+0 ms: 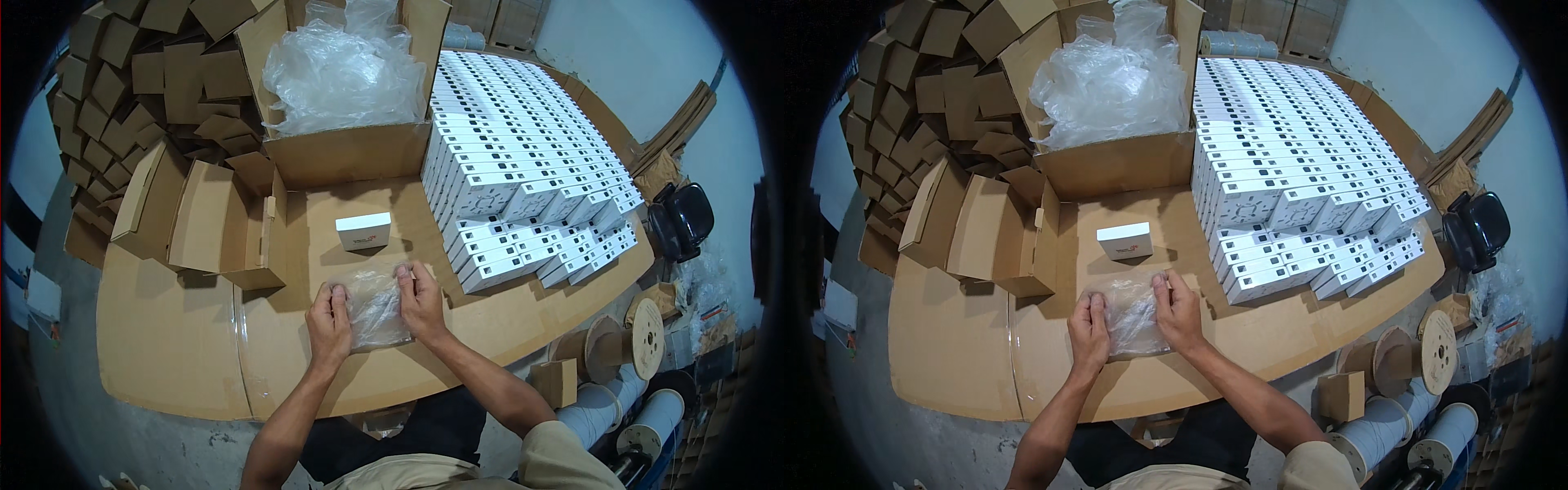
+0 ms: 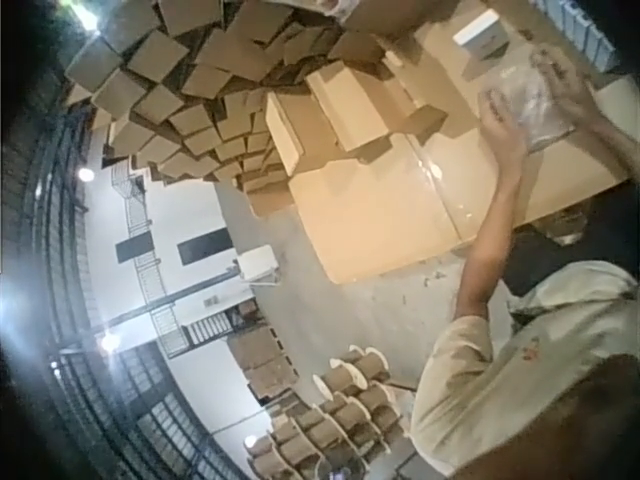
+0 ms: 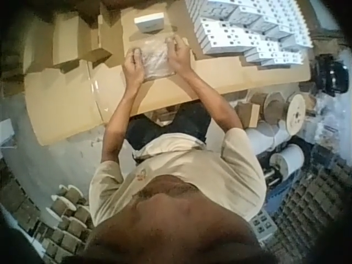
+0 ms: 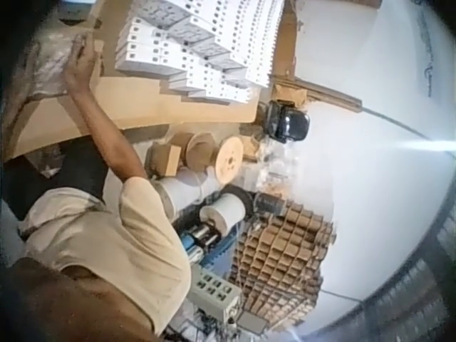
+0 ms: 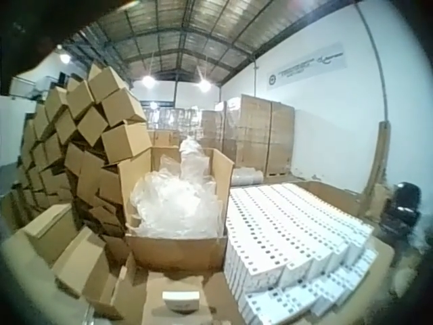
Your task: Picking a small boxed product from a stack, putting it into a clear plastic bag, and then placing it into a larger shipping box.
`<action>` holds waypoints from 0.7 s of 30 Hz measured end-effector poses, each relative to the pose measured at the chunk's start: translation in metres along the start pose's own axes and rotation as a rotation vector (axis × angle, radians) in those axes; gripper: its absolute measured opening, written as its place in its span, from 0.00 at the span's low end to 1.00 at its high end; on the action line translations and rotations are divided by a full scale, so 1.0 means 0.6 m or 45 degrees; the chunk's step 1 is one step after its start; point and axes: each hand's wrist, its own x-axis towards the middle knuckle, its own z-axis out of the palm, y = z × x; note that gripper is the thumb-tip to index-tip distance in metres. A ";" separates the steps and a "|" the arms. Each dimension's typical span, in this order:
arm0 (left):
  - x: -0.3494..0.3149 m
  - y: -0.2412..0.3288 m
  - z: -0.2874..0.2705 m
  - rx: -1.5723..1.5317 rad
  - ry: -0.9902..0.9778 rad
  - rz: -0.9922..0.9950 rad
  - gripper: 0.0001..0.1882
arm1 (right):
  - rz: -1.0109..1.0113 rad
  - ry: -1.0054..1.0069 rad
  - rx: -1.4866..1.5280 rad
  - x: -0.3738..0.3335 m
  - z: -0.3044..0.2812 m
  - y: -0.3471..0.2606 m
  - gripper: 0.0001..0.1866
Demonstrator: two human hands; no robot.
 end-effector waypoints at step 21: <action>0.011 -0.019 -0.025 -0.848 0.129 -0.219 0.10 | -0.007 0.055 0.159 -0.014 0.013 0.012 0.11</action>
